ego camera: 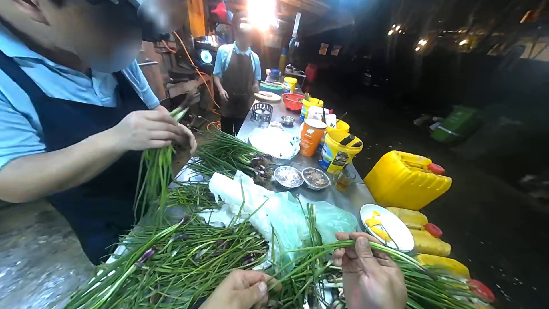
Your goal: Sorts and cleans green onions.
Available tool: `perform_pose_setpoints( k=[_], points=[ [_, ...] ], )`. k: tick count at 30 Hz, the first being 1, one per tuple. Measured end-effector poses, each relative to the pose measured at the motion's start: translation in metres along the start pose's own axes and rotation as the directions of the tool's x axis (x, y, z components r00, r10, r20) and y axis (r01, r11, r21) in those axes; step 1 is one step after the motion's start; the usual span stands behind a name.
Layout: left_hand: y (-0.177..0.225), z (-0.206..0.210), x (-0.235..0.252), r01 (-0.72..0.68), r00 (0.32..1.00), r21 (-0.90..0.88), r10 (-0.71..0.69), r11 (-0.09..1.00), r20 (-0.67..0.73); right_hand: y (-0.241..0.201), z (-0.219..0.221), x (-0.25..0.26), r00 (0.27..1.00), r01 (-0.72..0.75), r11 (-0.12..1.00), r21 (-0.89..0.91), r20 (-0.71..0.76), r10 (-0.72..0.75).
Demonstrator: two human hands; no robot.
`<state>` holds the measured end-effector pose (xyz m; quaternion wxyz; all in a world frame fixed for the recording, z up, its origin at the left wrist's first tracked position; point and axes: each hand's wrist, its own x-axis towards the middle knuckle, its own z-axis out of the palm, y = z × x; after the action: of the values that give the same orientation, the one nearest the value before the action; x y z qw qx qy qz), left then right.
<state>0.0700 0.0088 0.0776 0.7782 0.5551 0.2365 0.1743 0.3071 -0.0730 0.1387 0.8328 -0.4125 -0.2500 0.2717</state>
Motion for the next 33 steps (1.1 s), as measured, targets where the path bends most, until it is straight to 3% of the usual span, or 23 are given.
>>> perform_pose_setpoints(
  k=[2,5,8,9,11,13,15,16,17,18,19,20,22,23,25,26,28,30,31,33],
  points=[
    [0.0,-0.002,-0.005,-0.054,0.998,0.225,0.057,0.973,-0.007,-0.001,0.0,0.001,1.0,-0.001,1.0,-0.003,-0.017,0.001],
    [0.008,0.0,-0.013,-0.089,0.986,0.638,0.157,0.765,-0.052,-0.002,-0.001,0.002,1.0,0.0,1.0,-0.001,-0.021,0.0],
    [0.004,0.004,-0.015,0.011,0.955,0.794,0.228,0.608,-0.189,-0.002,0.0,-0.001,1.0,0.002,0.999,-0.034,0.003,-0.002],
    [0.0,0.005,-0.012,0.069,0.927,0.786,0.251,0.615,-0.278,-0.001,0.002,-0.005,1.0,0.016,0.998,-0.063,0.02,-0.015],
    [-0.007,0.008,-0.003,0.133,0.818,0.572,0.237,0.81,-0.525,0.005,0.005,-0.015,0.994,0.085,0.992,-0.093,0.07,-0.079],
    [-0.014,0.009,0.011,0.027,0.682,0.086,0.045,0.996,-0.73,0.01,0.008,-0.025,0.983,0.163,0.982,-0.093,0.097,-0.154],
    [-0.017,0.003,0.021,-0.117,0.579,-0.257,-0.144,0.959,-0.802,0.01,0.01,-0.027,0.978,0.198,0.977,-0.077,0.087,-0.191],
    [-0.021,-0.004,0.022,-0.125,0.565,-0.242,-0.132,0.962,-0.815,0.008,0.009,-0.026,0.979,0.197,0.978,-0.073,0.076,-0.191],
    [-0.028,-0.015,0.021,-0.068,0.582,-0.098,-0.04,0.993,-0.812,0.005,0.006,-0.022,0.981,0.189,0.979,-0.08,0.064,-0.184],
    [-0.034,-0.029,0.017,0.074,0.63,0.149,0.07,0.986,-0.773,0.001,0.001,-0.018,0.983,0.179,0.978,-0.105,0.054,-0.174],
    [-0.036,-0.043,0.011,0.278,0.693,0.428,0.129,0.86,-0.709,-0.004,-0.004,-0.013,0.986,0.168,0.974,-0.15,0.043,-0.164],
    [-0.034,-0.055,0.004,0.437,0.753,0.634,0.125,0.638,-0.646,-0.01,-0.011,-0.007,0.987,0.159,0.964,-0.211,0.037,-0.155],
    [-0.041,-0.074,-0.006,0.549,0.773,0.782,0.176,0.295,-0.61,-0.024,-0.029,0.007,0.988,0.154,0.921,-0.358,0.069,-0.139],
    [-0.044,-0.081,-0.011,0.571,0.76,0.784,0.205,0.242,-0.617,-0.03,-0.039,0.014,0.985,0.17,0.877,-0.449,0.109,-0.136],
    [-0.046,-0.085,-0.02,0.564,0.728,0.77,0.26,0.299,-0.634,-0.04,-0.062,0.026,0.97,0.234,0.725,-0.648,0.203,-0.131],
    [-0.049,-0.086,-0.023,0.538,0.723,0.773,0.287,0.337,-0.628,-0.044,-0.074,0.031,0.963,0.265,0.603,-0.752,0.235,-0.13],
    [-0.056,-0.085,-0.027,0.484,0.727,0.781,0.315,0.395,-0.61,-0.053,-0.095,0.042,0.941,0.334,0.242,-0.911,0.309,-0.136],
    [-0.062,-0.083,-0.027,0.459,0.738,0.774,0.297,0.436,-0.606,-0.061,-0.109,0.054,0.888,0.422,-0.1,-0.901,0.433,-0.153],
    [-0.066,-0.082,-0.026,0.45,0.746,0.774,0.29,0.445,-0.6,-0.063,-0.117,0.062,0.861,0.457,-0.21,-0.864,0.49,-0.14],
    [-0.072,-0.08,-0.023,0.442,0.758,0.784,0.285,0.436,-0.587,-0.063,-0.135,0.078,0.839,0.482,-0.324,-0.814,0.535,-0.097]
  ],
)
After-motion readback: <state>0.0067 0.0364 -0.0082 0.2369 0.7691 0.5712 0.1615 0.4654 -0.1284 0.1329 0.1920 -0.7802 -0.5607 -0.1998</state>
